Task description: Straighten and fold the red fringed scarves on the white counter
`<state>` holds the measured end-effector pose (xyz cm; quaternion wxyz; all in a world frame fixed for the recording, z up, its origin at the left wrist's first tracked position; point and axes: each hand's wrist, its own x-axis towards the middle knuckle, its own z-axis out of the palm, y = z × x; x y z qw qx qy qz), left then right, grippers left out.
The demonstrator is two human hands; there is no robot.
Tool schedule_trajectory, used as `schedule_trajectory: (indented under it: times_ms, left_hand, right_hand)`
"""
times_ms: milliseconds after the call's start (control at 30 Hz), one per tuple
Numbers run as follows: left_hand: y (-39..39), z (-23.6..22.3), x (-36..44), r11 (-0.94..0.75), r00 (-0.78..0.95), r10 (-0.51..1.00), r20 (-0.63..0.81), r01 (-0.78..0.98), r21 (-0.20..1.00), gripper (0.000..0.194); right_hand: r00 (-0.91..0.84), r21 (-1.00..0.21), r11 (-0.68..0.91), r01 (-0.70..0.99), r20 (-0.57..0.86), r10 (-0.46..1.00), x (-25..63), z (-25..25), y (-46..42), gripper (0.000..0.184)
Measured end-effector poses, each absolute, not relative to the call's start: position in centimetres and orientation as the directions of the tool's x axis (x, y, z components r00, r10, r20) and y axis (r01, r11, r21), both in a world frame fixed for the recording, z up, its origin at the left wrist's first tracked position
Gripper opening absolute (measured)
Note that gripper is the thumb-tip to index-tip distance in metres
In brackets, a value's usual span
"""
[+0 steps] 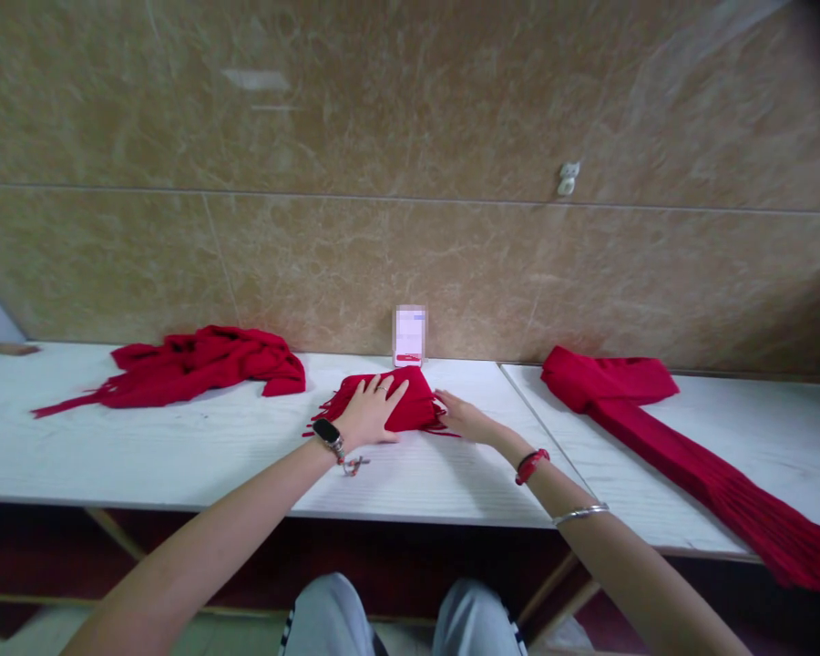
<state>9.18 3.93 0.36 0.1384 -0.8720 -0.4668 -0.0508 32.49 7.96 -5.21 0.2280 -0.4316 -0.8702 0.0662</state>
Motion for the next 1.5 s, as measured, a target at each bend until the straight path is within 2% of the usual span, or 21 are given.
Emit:
schedule_trajectory:
  times_ms: [67,133,200,367,533,767,1033,1333,1500]
  left_hand:
    - [4.2,0.5,9.1,-0.533,0.565,0.803,0.191,0.824,-0.195,0.093]
    - [4.5,0.6,8.9,-0.544,0.572,0.801,0.175,0.818,-0.184,0.088]
    - [4.8,0.6,8.6,-0.557,0.583,0.795,0.166,0.811,-0.181,0.084]
    - [4.9,0.9,7.5,-0.574,0.604,0.782,0.153,0.794,-0.202,0.081]
    - [4.5,1.3,6.3,-0.538,0.578,0.800,0.163,0.811,-0.232,0.080]
    - [4.1,1.4,4.7,-0.524,0.591,0.785,0.187,0.793,-0.310,0.068]
    - [4.7,0.5,2.7,-0.418,0.485,0.840,0.243,0.865,-0.278,0.068]
    - [3.8,-0.8,0.7,-0.349,0.473,0.856,0.211,0.828,-0.438,0.067]
    - [3.1,-0.4,1.8,-0.338,0.447,0.874,0.190,0.841,-0.423,0.067]
  right_hand:
    - [-0.591,-0.276,0.639,0.718,0.245,0.769,31.8,-5.5,7.2,0.049]
    - [-0.619,-0.228,0.644,0.730,0.176,0.765,30.9,-5.6,6.7,0.042]
    - [-0.639,-0.166,0.658,0.735,0.156,0.753,30.3,-5.7,6.4,0.037]
    - [-0.642,-0.083,0.659,0.747,0.164,0.749,30.5,-5.9,6.2,0.043]
    - [-0.629,-0.088,0.652,0.753,0.197,0.752,31.0,-6.2,5.9,0.048]
    - [-0.633,-0.050,0.658,0.751,0.226,0.740,32.9,-6.3,4.9,0.047]
    - [-0.583,0.000,0.604,0.797,0.258,0.770,38.2,-7.3,4.5,0.045]
    - [-0.523,-0.024,0.538,0.843,0.201,0.828,45.3,-8.6,4.1,0.049]
    - [-0.498,-0.034,0.517,0.856,0.221,0.839,43.9,-7.1,4.2,0.047]
